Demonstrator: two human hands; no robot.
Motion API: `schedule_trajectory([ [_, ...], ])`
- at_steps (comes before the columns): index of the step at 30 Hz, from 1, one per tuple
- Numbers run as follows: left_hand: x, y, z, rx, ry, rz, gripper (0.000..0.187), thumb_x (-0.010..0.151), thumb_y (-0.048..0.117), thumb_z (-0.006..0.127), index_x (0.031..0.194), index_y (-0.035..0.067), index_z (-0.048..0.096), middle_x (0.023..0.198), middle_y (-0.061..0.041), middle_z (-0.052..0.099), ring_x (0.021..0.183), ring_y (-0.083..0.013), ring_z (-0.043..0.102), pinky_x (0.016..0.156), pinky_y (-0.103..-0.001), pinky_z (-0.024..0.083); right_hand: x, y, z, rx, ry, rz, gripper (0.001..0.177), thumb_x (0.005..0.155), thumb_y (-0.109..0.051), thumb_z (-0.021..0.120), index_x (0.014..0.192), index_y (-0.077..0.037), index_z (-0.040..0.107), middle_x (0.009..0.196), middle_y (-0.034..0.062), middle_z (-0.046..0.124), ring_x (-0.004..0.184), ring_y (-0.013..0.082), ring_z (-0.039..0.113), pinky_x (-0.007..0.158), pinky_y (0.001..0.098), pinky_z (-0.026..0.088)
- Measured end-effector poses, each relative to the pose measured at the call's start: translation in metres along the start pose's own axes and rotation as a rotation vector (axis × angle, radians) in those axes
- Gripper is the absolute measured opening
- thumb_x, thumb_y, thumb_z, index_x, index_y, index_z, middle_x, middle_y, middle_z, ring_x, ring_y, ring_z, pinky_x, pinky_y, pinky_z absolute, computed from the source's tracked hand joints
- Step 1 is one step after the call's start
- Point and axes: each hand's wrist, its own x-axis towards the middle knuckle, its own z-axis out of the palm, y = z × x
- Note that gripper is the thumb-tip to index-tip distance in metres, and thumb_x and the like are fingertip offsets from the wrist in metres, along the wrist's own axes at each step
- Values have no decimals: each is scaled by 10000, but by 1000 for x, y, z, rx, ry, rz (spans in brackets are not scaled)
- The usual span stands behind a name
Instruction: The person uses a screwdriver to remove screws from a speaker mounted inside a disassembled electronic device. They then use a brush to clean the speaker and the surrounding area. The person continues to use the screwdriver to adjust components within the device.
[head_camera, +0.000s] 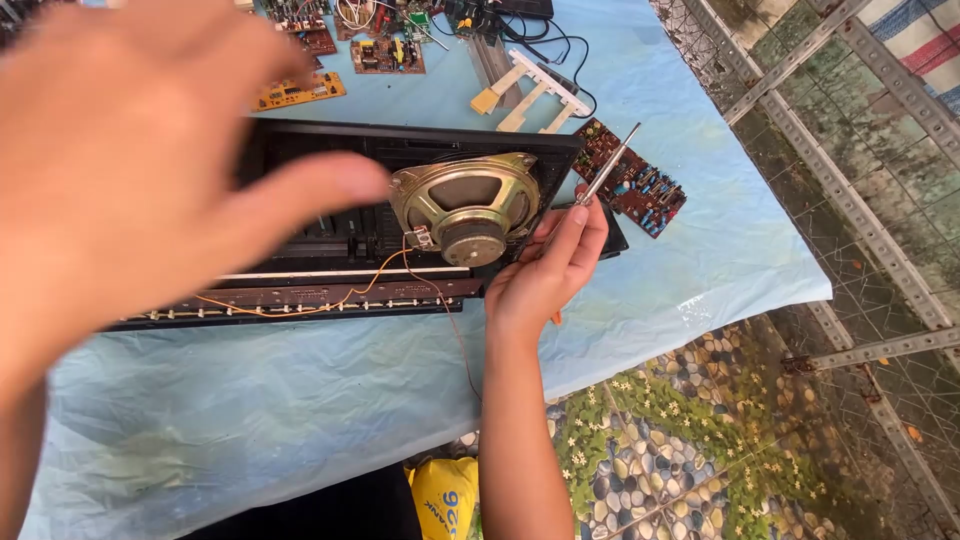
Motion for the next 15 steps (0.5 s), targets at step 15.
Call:
schedule_trajectory([
  [15, 65, 62, 43, -41, -336, 123, 611, 1032, 708, 608, 1141, 106, 592, 811, -155, 729, 743, -523, 694, 557, -569, 504, -14, -30, -17, -141, 14, -257, 233, 1040, -231, 579, 1224, -127, 482, 754, 12, 545, 706, 126, 562, 657, 270, 462],
])
